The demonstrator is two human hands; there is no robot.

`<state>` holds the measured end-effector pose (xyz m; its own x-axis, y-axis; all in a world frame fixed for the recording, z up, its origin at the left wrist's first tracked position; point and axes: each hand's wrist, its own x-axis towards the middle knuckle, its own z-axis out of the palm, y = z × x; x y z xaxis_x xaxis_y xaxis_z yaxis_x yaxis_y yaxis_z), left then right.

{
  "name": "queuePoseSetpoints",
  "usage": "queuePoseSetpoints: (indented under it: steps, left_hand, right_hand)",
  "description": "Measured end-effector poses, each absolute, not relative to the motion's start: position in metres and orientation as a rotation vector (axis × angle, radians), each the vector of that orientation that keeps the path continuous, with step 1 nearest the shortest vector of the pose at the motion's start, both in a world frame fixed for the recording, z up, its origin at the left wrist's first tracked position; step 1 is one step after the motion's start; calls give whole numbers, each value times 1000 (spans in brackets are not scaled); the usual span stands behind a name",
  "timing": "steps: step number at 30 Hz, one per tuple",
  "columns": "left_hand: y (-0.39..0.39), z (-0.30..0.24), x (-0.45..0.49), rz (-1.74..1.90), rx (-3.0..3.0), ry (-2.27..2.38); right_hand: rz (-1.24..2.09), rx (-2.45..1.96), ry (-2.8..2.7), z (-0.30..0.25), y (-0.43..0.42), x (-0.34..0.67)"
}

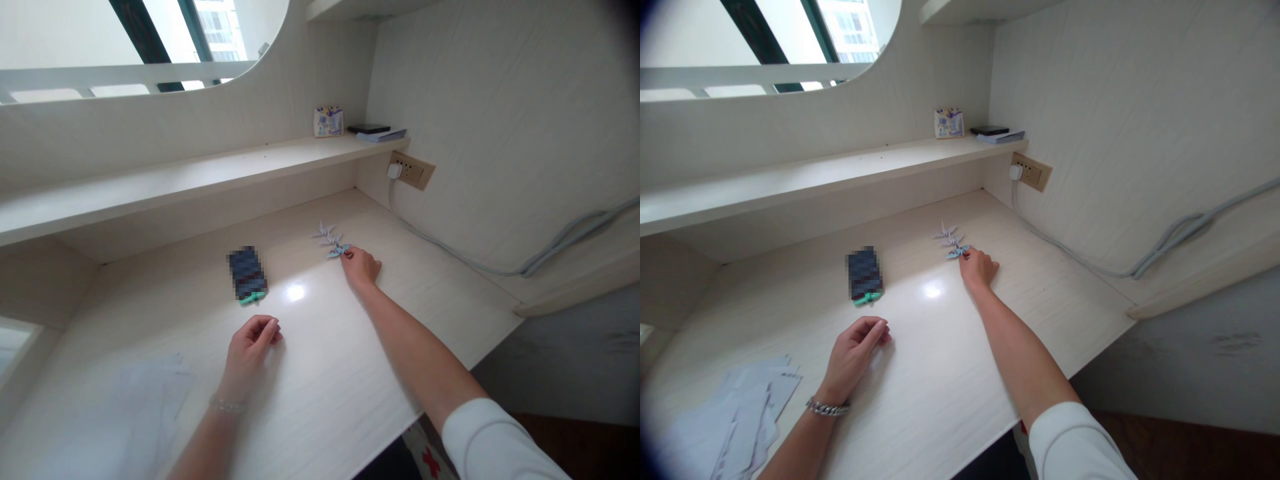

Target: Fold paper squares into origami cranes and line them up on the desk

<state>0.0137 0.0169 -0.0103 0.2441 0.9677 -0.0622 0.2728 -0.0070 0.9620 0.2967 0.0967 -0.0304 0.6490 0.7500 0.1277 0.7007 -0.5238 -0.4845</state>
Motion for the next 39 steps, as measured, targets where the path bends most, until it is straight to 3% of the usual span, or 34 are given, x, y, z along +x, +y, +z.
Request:
queuePoseSetpoints:
  steps: [27, 39]
  left_hand:
    - [18, -14, 13, 828, 1547, 1242]
    - [18, -14, 13, 823, 1653, 1351]
  right_hand:
    - [96, -2332, -1116, -35, 96, 298]
    - [166, -2071, -1595, -29, 15, 241]
